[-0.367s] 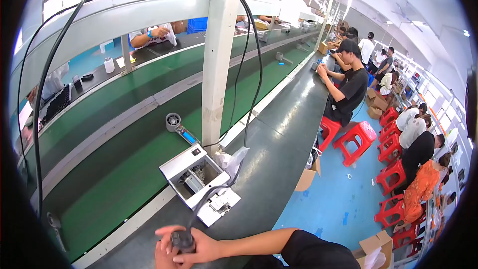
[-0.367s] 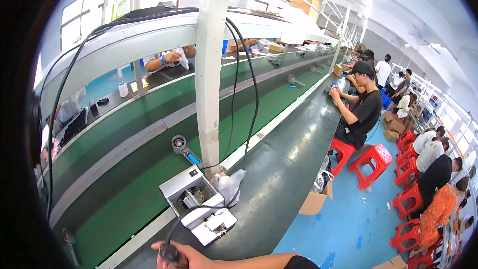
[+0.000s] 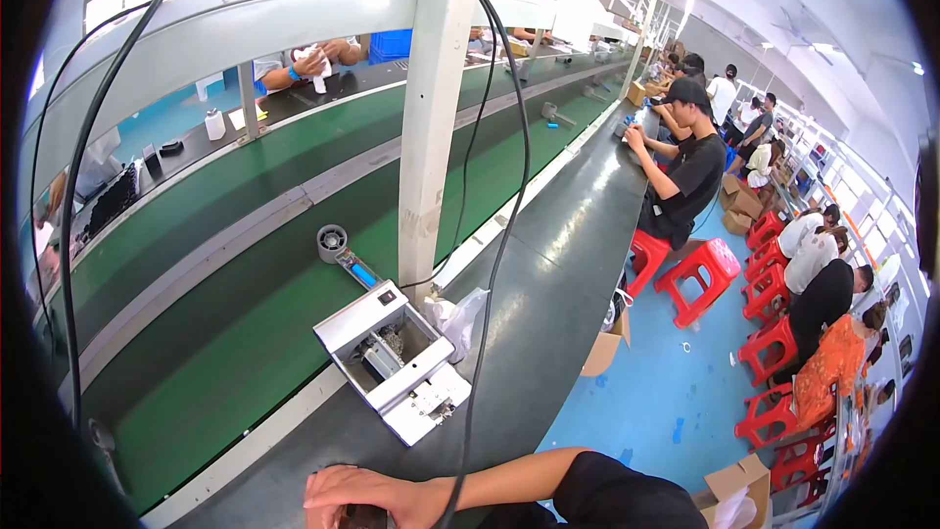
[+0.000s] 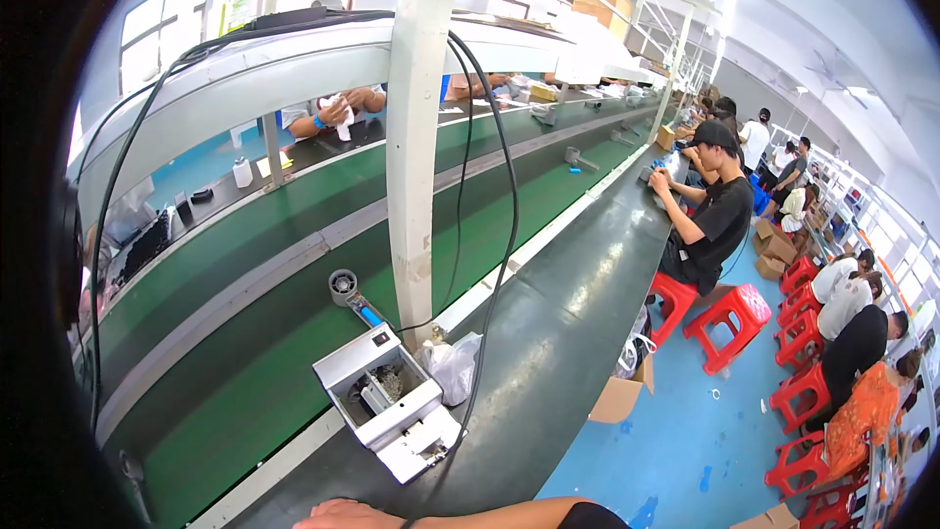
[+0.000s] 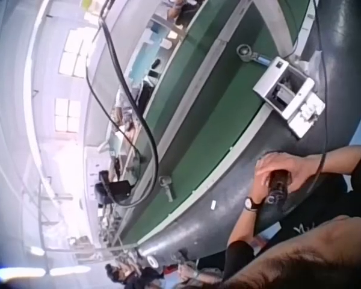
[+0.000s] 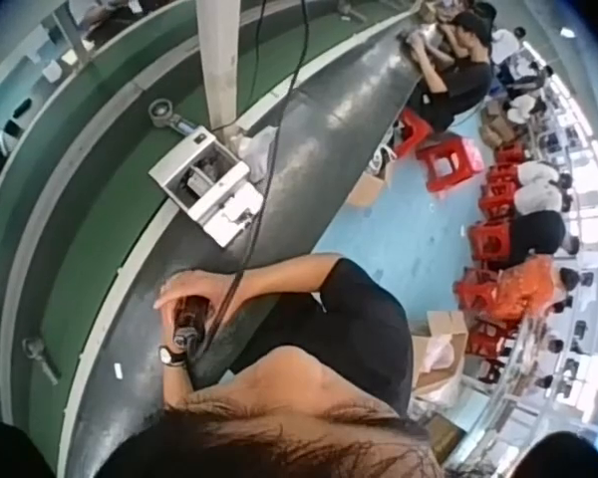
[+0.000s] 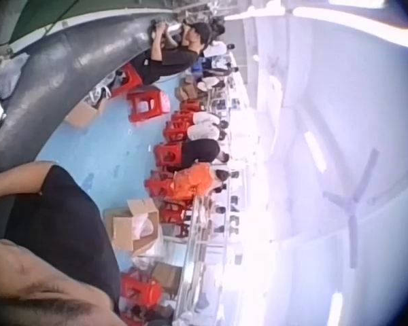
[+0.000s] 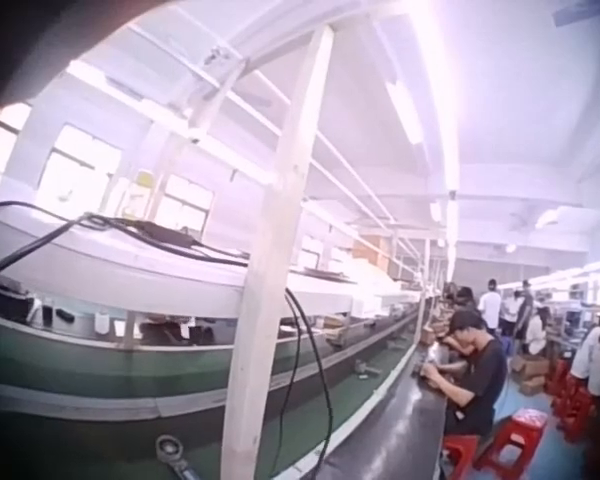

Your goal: The person assembles components of a hair dryer by hand on a factory production line, attaching a fan component and internal wiring into a hair dryer housing with an electric screwdriver.

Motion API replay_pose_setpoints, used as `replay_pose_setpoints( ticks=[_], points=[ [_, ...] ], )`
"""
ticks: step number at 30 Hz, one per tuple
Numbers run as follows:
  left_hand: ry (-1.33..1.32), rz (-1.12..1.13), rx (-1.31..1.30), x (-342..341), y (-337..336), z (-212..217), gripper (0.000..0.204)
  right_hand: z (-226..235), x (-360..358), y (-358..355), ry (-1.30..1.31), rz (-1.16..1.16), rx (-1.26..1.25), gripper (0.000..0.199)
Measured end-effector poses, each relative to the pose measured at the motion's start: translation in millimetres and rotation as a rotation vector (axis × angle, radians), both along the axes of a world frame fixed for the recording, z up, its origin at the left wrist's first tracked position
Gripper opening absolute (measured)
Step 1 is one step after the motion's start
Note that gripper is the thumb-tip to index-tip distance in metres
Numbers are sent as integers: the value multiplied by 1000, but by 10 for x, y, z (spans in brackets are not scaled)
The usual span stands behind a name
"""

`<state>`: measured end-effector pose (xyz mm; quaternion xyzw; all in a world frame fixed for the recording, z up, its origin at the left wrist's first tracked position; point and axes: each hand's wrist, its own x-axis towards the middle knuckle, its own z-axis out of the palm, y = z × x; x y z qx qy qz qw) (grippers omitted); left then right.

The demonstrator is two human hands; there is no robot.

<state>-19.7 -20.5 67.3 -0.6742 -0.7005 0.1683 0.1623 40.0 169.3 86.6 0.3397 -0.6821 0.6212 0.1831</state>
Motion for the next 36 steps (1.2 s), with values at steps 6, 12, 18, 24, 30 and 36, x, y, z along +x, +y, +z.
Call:
replay_pose_setpoints(
  ticks=[6,12,18,24,30,36],
  points=[
    [-1157,280,602,177,74,-153,39,-48,113,18,-559,187,-341,73],
    [-1066,314,666,191,171,43,39,-81,112,96,-606,179,-285,70],
    [-1479,360,616,164,132,61,43,85,0,13,-187,116,-161,64],
    [-1115,332,503,71,180,161,74,-36,82,86,-697,172,-406,56],
    [-1252,196,658,97,169,-85,55,-324,178,152,-627,306,-282,59],
    [-1250,228,638,183,174,-177,45,-213,248,217,-517,410,-345,74]
  ],
)
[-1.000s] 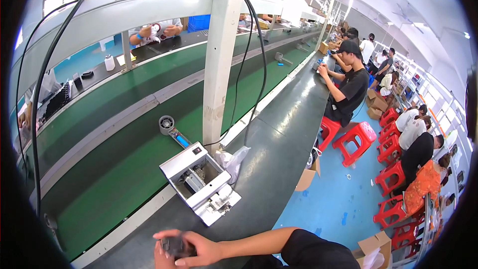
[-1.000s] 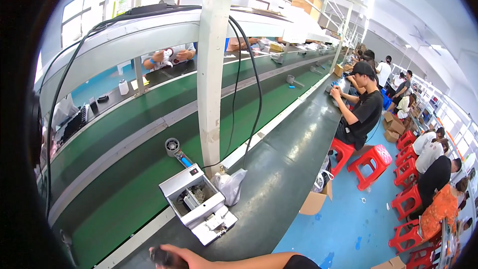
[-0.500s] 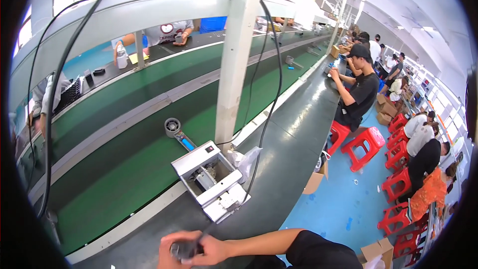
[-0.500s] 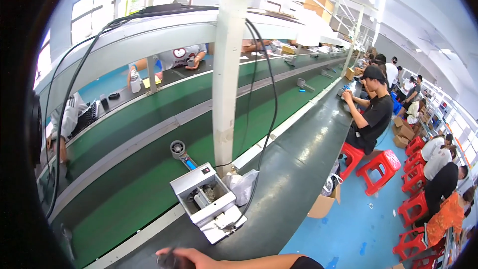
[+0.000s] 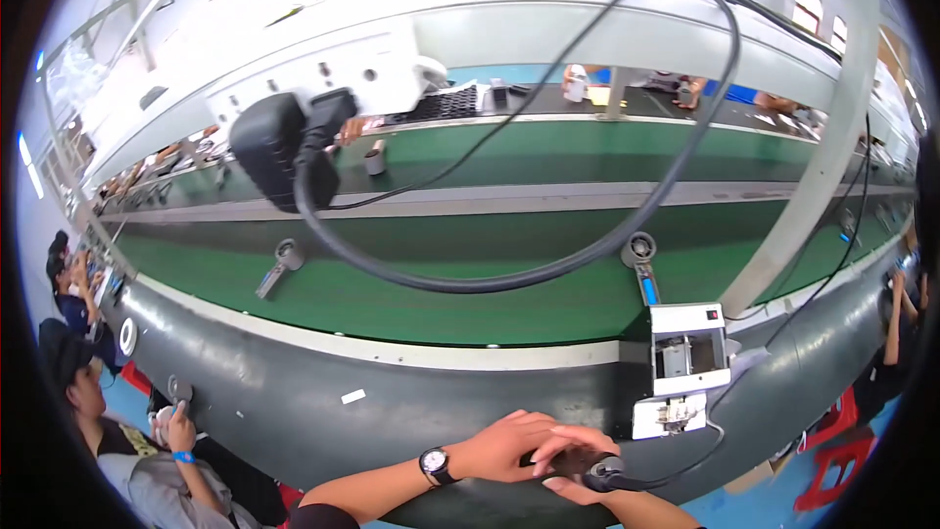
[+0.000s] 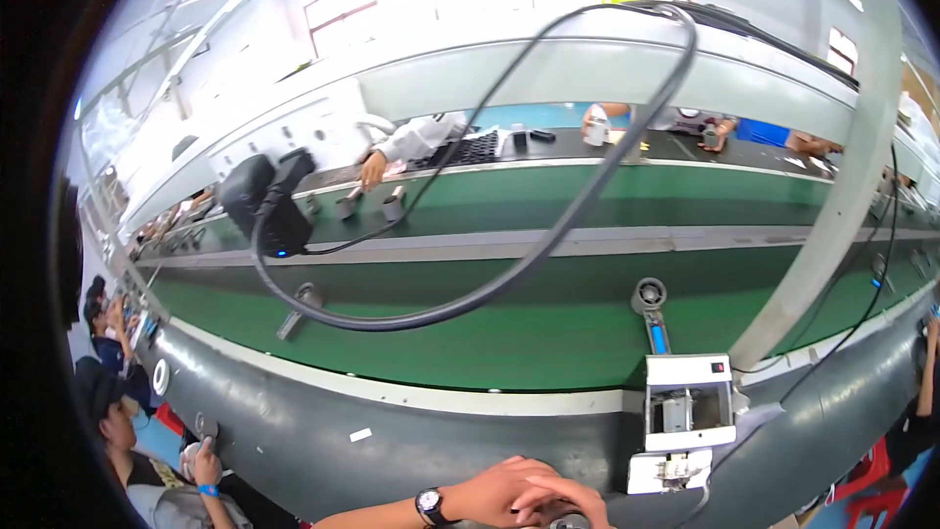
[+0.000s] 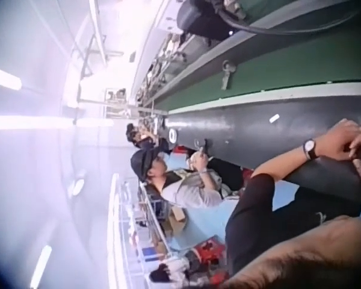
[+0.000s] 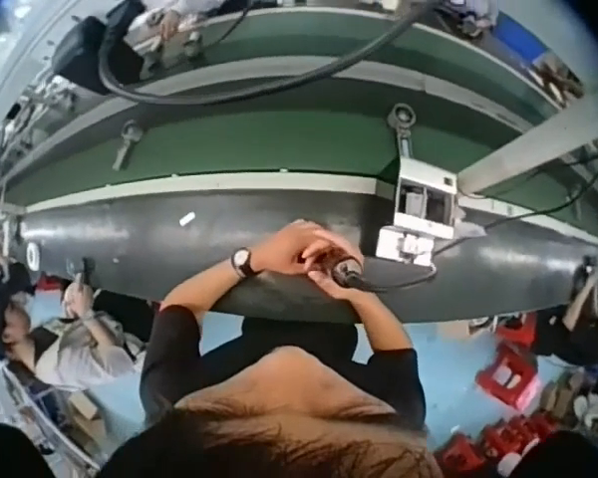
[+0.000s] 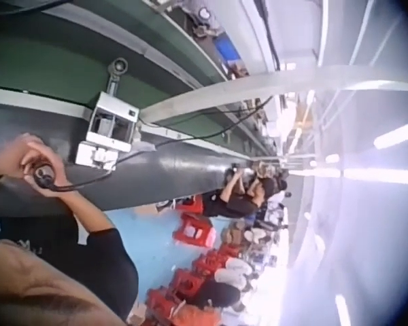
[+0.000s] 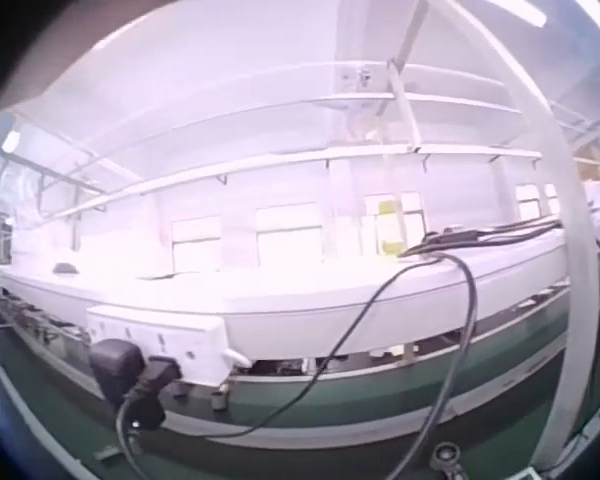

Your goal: The person assembles components of a hair dryer by hand on a factory production line, attaching a fan component and internal wiring into a hair dryer housing with an electric screwdriver.

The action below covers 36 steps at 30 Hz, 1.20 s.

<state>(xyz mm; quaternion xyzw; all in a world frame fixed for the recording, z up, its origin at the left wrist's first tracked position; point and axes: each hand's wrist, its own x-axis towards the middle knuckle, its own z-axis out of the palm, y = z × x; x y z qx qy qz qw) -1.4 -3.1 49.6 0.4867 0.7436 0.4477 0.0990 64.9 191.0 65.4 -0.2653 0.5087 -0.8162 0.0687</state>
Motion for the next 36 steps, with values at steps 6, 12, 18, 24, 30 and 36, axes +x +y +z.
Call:
replay_pose_setpoints(
  ticks=[6,12,18,24,30,36],
  points=[
    [-162,-8,115,-122,7,-69,38,-47,-66,-2,70,-107,-14,65],
    [-483,421,202,-567,195,176,23,93,-45,-53,2,-153,110,61],
    [-341,441,152,-1500,1017,-50,30,9,-44,-17,15,-156,132,58],
    [-512,509,39,-2057,1591,-98,38,-27,-99,-47,-11,-181,30,55],
    [-738,497,128,-2170,1541,-149,26,23,-93,-30,5,-190,87,51],
    [-659,493,200,-1922,1161,-113,24,134,-91,-27,-4,-195,115,49]
  ],
)
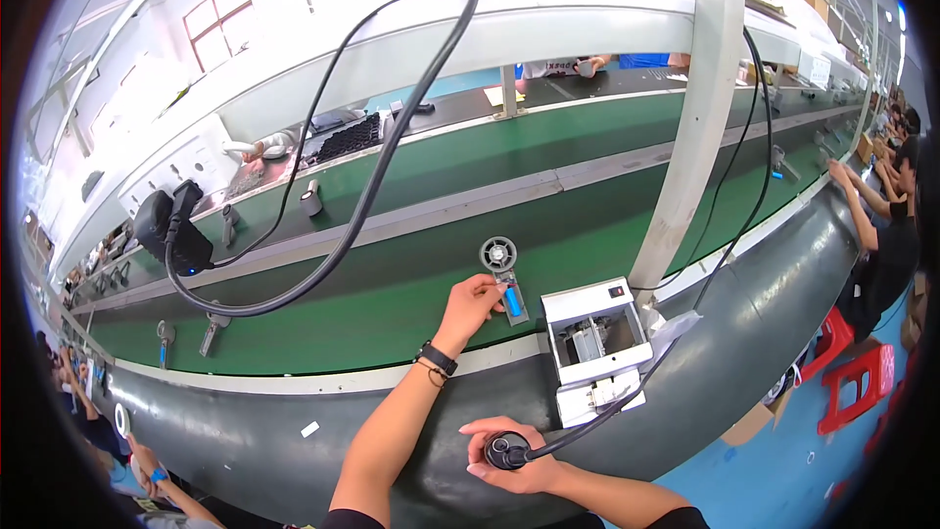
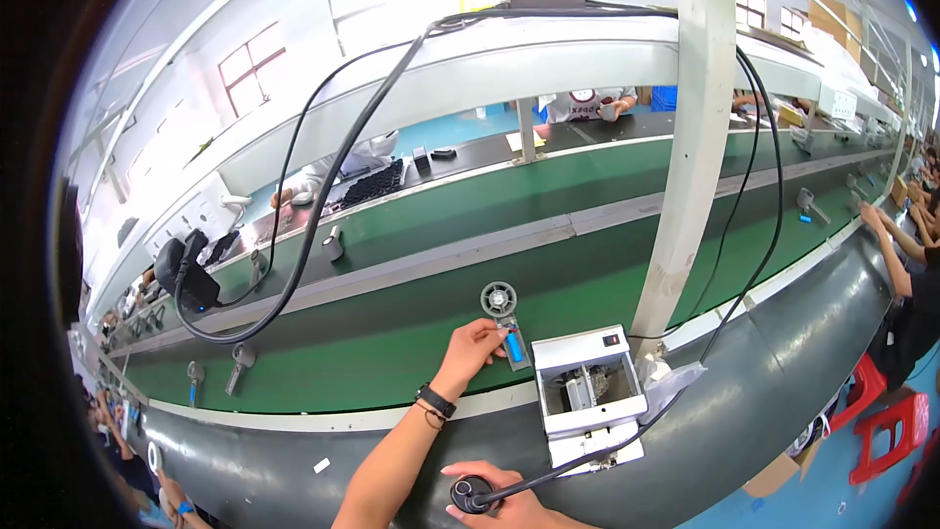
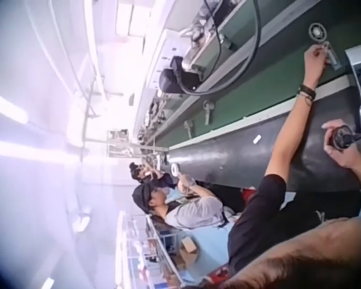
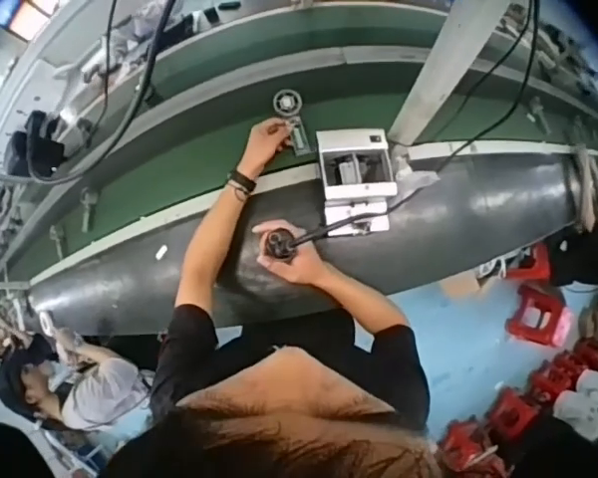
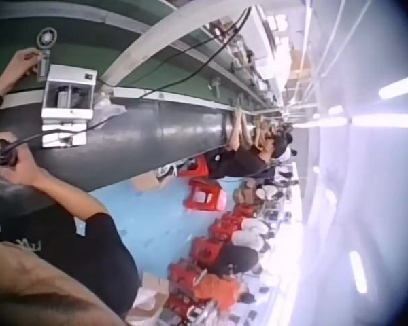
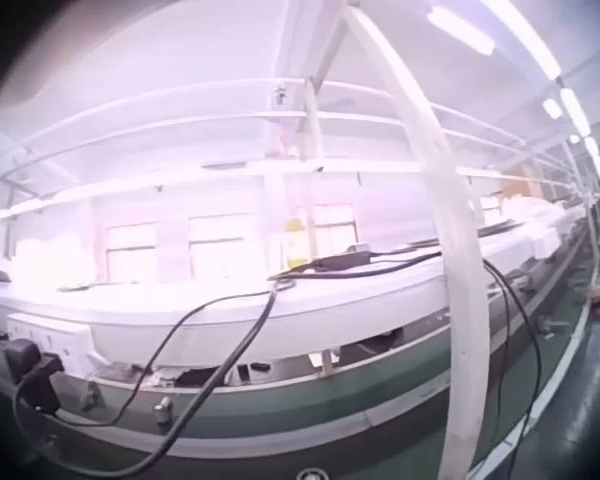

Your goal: The person assembles components of a hair dryer by hand on a factory production line, attaching a fan component and internal wiring into a hair dryer housing with an electric screwdriver.

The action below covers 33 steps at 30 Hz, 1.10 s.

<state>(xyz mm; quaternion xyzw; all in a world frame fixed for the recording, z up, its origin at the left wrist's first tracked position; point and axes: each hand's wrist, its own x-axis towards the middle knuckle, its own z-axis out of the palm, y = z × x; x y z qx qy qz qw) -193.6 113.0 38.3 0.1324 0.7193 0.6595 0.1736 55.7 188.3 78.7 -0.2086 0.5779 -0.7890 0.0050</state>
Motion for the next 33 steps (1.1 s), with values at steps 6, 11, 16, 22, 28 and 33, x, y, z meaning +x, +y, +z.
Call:
replay_pose_setpoints(
  ticks=[6,11,16,22,28,33],
  points=[
    [78,56,-19,69,-296,96,24,-4,-3,23,19,-21,6,48],
    [41,53,-44,-39,-470,-14,25,-29,13,-2,-1,5,21,48],
    [173,215,-272,106,-541,178,22,-35,22,7,-47,13,-1,49],
    [619,267,-258,917,-732,166,11,-15,11,-6,-41,-20,33,50],
    [482,-202,-307,1954,-980,118,26,9,-70,-41,134,-42,110,53],
    [431,-191,-239,1887,-1066,15,41,-147,-127,-42,33,49,211,50]
  ],
)
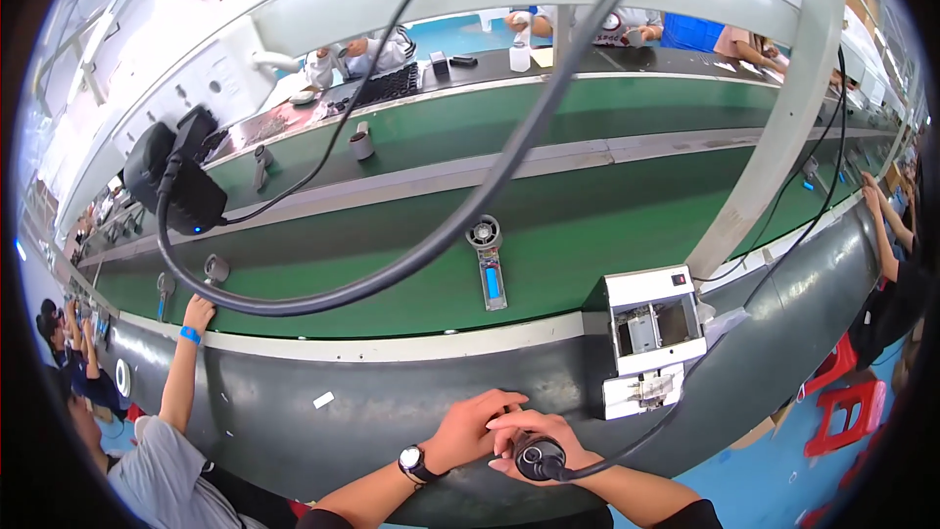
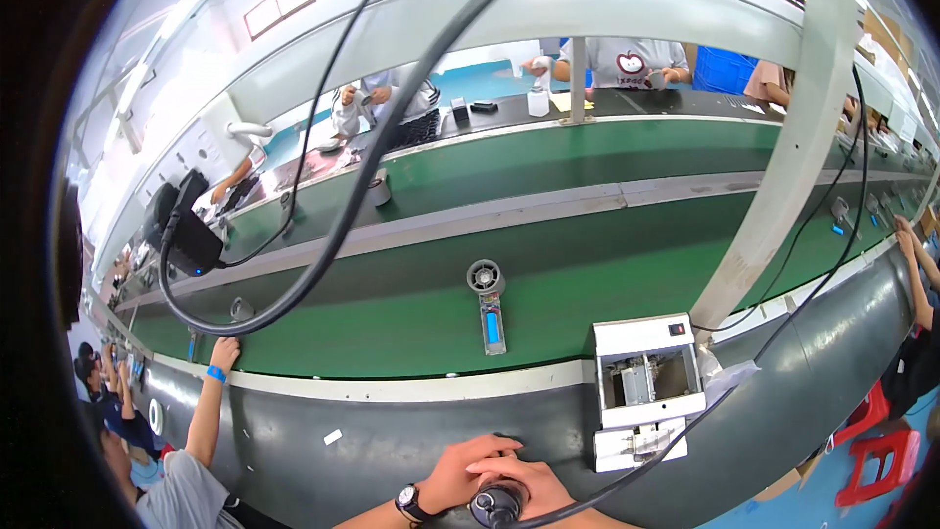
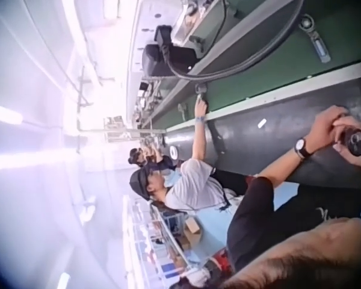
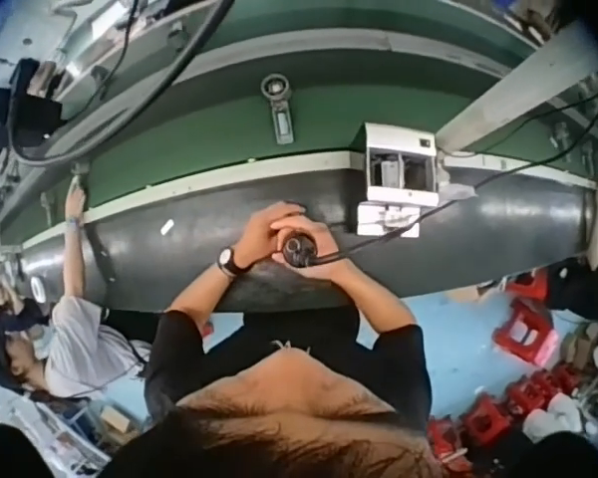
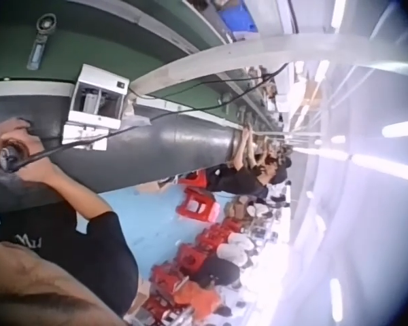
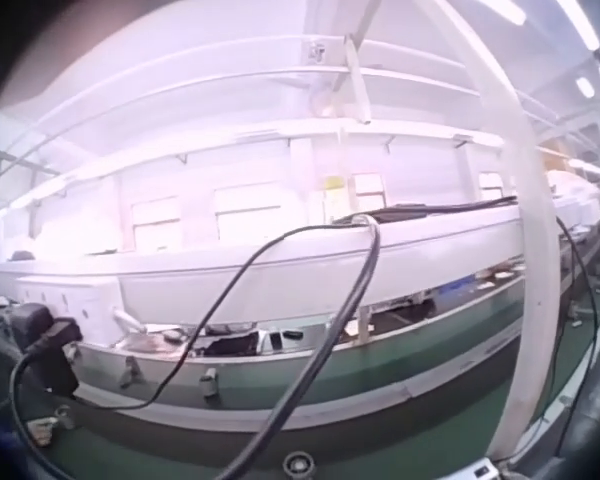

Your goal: The person assembles components of a hair dryer by hand on a factory production line, attaching a fan component and internal wiring into a hair dryer housing with an electric screwdriver.

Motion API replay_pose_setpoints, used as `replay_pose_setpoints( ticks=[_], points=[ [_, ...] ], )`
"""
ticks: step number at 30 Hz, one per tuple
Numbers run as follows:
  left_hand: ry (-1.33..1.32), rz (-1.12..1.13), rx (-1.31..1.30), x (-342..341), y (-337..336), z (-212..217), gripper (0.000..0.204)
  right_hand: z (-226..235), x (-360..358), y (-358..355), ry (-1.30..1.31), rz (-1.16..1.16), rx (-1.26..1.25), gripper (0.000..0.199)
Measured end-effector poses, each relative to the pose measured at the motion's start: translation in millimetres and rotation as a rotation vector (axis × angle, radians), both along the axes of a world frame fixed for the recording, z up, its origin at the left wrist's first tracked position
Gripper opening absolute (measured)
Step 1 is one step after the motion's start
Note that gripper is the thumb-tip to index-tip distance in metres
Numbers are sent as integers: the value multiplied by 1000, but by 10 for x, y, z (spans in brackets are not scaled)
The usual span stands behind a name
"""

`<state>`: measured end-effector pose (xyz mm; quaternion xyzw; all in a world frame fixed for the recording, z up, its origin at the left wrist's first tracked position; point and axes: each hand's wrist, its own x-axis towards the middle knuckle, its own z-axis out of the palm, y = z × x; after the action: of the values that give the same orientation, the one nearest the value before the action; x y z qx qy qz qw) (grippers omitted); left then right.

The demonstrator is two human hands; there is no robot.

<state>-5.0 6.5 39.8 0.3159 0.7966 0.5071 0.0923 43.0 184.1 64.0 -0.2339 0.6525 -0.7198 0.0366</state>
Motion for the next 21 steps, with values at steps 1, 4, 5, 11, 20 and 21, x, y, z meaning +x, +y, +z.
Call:
replay_pose_setpoints(
  ticks=[1,4,5,11,20,21],
  points=[
    [-16,-20,41,-16,-19,-9,43,10,1,-10,-1,5,5,50],
    [-7,-22,77,-29,-1,58,43,-91,25,-38,-180,-36,0,34],
    [-8,-19,84,-18,2,48,43,-80,26,-29,-181,-34,7,34],
    [-139,-45,23,-21,31,145,34,-111,46,12,-115,-192,66,12],
    [-135,-40,77,-15,4,211,34,-145,46,-65,-14,-150,123,18],
    [-72,-31,95,-30,27,198,34,-101,39,-90,-40,-151,81,21]
  ],
)
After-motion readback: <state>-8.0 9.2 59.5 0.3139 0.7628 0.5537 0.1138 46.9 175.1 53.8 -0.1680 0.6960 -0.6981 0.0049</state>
